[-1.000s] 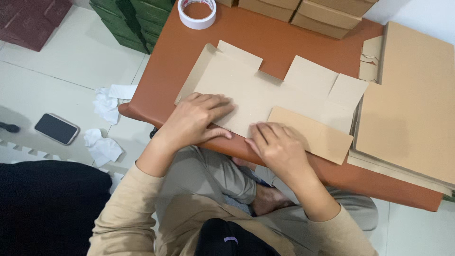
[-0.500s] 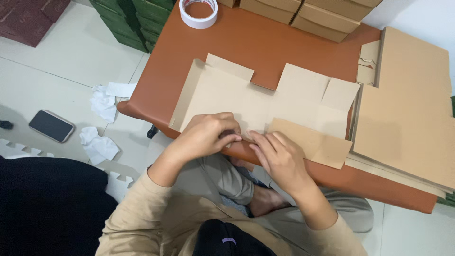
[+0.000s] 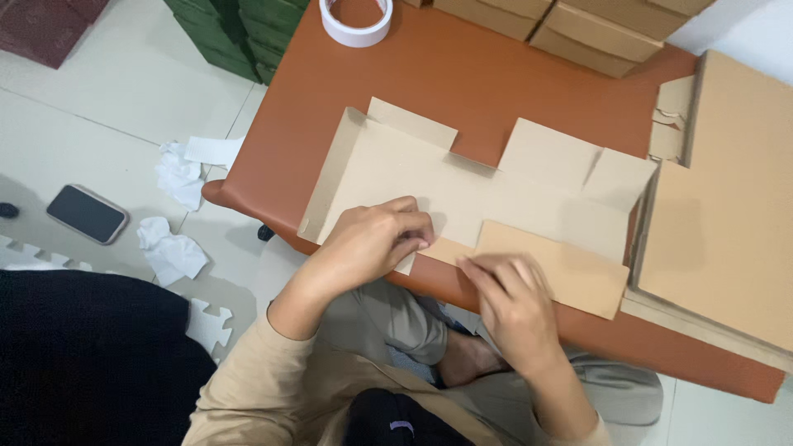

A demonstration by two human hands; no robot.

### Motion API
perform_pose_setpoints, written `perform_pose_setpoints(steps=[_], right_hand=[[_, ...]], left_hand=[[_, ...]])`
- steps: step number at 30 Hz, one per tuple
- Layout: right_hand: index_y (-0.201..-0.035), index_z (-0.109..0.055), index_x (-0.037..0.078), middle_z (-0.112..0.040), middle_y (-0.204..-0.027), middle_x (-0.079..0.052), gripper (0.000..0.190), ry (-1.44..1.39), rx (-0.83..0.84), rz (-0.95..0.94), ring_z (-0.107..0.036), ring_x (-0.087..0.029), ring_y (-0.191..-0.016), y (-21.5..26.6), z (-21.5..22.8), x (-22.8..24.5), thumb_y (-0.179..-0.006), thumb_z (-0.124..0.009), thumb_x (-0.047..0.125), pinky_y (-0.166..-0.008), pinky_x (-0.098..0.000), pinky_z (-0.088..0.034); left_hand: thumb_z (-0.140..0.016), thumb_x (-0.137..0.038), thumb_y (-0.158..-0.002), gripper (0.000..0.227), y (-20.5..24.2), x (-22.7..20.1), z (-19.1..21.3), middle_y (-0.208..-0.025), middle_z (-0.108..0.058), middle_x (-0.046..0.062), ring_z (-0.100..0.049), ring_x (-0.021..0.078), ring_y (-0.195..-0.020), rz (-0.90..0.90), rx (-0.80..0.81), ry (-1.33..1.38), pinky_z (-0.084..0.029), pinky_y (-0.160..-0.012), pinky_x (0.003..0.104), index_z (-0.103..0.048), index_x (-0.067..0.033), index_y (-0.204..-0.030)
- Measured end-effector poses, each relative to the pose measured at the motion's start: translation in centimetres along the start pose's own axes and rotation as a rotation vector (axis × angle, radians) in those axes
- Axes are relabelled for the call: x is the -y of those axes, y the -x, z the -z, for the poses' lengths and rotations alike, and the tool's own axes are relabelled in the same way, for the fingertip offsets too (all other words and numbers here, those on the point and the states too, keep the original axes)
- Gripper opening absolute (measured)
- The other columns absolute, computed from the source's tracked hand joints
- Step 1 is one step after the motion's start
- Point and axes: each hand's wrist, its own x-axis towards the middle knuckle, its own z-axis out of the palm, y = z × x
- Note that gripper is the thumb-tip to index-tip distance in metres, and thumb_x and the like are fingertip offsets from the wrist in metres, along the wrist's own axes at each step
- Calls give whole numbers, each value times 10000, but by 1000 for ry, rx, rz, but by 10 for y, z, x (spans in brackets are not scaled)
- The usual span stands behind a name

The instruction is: The person takes a flat cardboard piece from a stack, folds the sides and tabs by hand to form a rectangular box, and then sets the assembled box aside.

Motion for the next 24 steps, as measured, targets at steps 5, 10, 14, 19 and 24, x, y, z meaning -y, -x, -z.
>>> perform_pose_setpoints(steps=[5, 10, 14, 19, 24], right_hand=[[-1398, -599, 88, -649, -1335, -36, 426, 353, 126, 117, -597, -231, -1149, 18, -8, 7, -976, -539, 68, -890, -377, -454], [-1150, -706, 75, -668, -1138, -82, 281, 317, 71, 223, -619, -238, -1100, -18, -21, 29, -993, -474, 100, -862, -372, -460], [-1165, -710, 96, -673, -1155, -53, 281, 239, 58, 212, -621, -244, -1122, -24, -25, 22, -997, -497, 170, -904, -416, -455], [-1212, -699, 140, -672, -1166, -55, 360, 93, 82, 127, -631, -268, -1101, -36, -16, 27, -930, -656, 361, -838, -404, -472], [-1205, -689, 130, -656, -1116, -65, 379, 136, 78, 211, -642, -254, -1045, -52, -25, 40, -900, -701, 355, -779, -369, -479]], left_hand=[[-598, -202, -958, 127, -3, 10, 2, -966, -638, -68, -669, 214, -682, -11, 50, 77, -454, -556, 388, -721, -220, -929], [-699, -110, -874, 58, -8, -8, 24, -834, -704, 73, -723, 319, -721, 6, 43, 121, -578, -623, 453, -753, -116, -853], [-722, -122, -832, 199, 28, 7, 39, -973, -703, -13, -729, 238, -910, -82, -108, -253, -576, -752, 371, -765, -215, -1002], [-877, -272, -666, 627, 72, 26, 81, -1301, -678, 186, -581, 397, -1266, -28, -61, -53, -370, -1108, 525, -704, -64, -1232], [-799, -229, -820, 365, 79, 40, 69, -1171, -736, 109, -656, 308, -1183, -62, -217, -72, -474, -958, 432, -742, -114, -1162]])
